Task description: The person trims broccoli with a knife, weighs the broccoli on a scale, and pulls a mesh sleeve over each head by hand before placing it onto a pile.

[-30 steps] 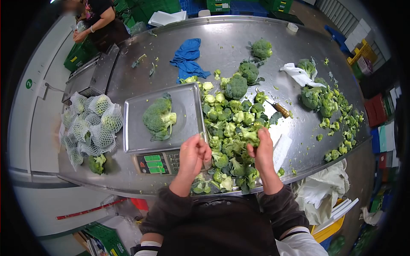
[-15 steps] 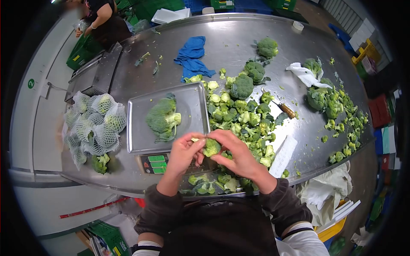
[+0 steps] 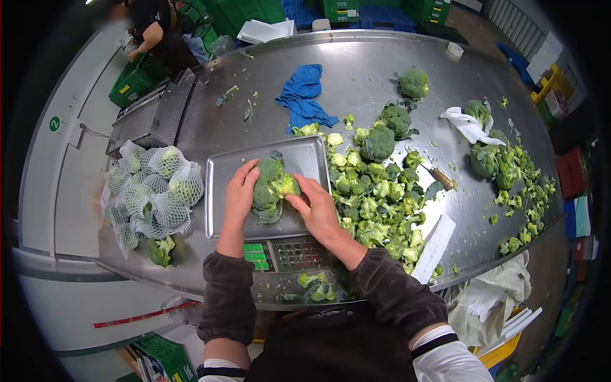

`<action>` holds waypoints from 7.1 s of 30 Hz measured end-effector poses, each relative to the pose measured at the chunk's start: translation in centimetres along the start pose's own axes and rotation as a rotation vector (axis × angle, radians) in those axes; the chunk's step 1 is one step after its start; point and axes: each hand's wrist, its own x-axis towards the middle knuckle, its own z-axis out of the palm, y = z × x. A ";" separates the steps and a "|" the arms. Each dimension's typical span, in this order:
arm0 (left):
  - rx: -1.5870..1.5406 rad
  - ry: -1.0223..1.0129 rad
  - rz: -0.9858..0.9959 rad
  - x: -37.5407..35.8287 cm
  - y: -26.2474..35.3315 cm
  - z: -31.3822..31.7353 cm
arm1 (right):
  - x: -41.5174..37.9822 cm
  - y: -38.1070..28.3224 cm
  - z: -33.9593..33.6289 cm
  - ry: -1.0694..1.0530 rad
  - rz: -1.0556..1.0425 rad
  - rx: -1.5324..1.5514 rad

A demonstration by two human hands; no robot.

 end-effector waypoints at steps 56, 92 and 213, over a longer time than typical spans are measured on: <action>0.218 0.330 0.384 -6.0 4.6 -0.7 | -6.3 -0.9 -16.6 0.448 0.304 -0.534; -0.960 -0.377 -0.161 -16.2 5.3 13.3 | -8.8 -2.9 -9.4 0.171 0.175 0.157; 0.344 -0.058 0.183 -5.2 2.0 -1.4 | -4.2 20.4 -45.7 0.987 0.495 0.651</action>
